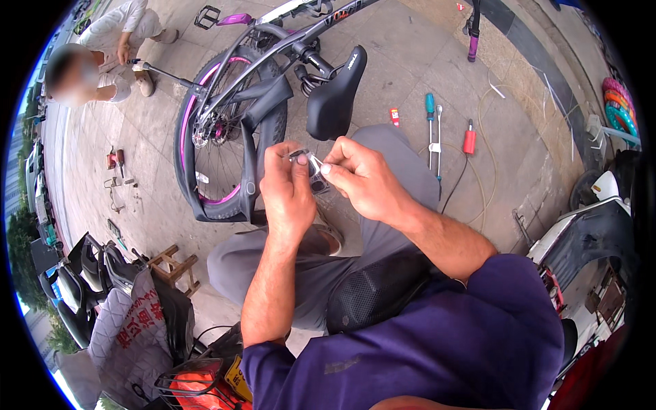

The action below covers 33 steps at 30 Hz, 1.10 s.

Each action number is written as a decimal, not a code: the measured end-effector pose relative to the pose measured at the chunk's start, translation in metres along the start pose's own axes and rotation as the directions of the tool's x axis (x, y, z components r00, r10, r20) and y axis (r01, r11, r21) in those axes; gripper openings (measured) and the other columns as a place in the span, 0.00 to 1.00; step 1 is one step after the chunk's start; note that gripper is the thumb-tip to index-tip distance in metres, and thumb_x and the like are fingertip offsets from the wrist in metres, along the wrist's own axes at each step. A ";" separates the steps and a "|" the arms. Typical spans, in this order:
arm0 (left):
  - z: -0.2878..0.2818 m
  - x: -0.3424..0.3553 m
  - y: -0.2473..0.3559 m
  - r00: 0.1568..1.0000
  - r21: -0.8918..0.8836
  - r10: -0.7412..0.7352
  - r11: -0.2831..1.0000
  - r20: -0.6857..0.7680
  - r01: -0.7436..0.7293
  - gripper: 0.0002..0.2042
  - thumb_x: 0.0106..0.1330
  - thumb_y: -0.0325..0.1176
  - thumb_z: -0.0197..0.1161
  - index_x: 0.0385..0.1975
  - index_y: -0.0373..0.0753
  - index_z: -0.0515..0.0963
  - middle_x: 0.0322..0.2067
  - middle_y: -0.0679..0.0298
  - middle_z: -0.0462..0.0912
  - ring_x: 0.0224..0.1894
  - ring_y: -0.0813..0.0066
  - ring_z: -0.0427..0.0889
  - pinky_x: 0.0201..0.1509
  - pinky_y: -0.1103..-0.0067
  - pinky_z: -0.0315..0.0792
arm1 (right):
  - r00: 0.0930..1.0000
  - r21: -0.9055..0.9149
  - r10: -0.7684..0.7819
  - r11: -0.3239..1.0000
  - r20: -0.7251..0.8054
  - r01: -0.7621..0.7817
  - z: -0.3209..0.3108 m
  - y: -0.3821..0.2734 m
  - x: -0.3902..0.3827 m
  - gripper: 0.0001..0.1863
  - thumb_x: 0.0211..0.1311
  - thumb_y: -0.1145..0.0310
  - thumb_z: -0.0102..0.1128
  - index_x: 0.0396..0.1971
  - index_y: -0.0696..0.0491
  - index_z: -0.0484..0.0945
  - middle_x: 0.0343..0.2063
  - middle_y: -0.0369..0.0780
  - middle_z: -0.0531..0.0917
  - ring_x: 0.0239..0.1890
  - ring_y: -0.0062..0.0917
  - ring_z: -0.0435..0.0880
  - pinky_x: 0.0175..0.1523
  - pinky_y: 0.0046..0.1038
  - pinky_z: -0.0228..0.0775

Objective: The person sits on the ground and repairs a bicycle inner tube. They peel a circular patch from its backing and apply it to the tube, pressing it firmly to secure the seal. The person then manipulates the tube, preparing to insert it into the tire.

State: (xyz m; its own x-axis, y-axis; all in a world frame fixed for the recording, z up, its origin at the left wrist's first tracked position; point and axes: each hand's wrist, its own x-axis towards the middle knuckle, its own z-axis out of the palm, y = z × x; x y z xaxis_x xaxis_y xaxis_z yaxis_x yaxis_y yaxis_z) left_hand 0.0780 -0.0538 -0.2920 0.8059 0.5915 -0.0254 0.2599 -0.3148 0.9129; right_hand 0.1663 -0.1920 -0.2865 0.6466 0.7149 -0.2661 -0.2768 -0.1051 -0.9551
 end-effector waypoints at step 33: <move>-0.012 -0.021 -0.001 0.871 -0.191 -0.421 0.861 0.252 0.471 0.11 0.68 0.25 0.65 0.48 0.30 0.83 0.19 0.72 0.75 0.16 0.88 0.65 0.19 0.86 0.60 | 0.988 -0.233 -0.136 0.961 0.073 0.150 -0.050 0.018 -0.017 0.09 0.60 0.75 0.60 0.40 0.58 0.75 0.31 0.43 0.84 0.33 0.29 0.85 0.39 0.31 0.74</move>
State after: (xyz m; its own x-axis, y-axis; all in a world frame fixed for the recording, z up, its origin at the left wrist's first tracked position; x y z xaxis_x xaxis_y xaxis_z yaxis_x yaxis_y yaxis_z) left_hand 0.0545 -0.0567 -0.2877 0.7268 0.4608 -0.5093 0.5020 0.1498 0.8518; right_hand 0.1862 -0.2407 -0.3057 0.6245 0.7712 -0.1232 -0.0033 -0.1551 -0.9879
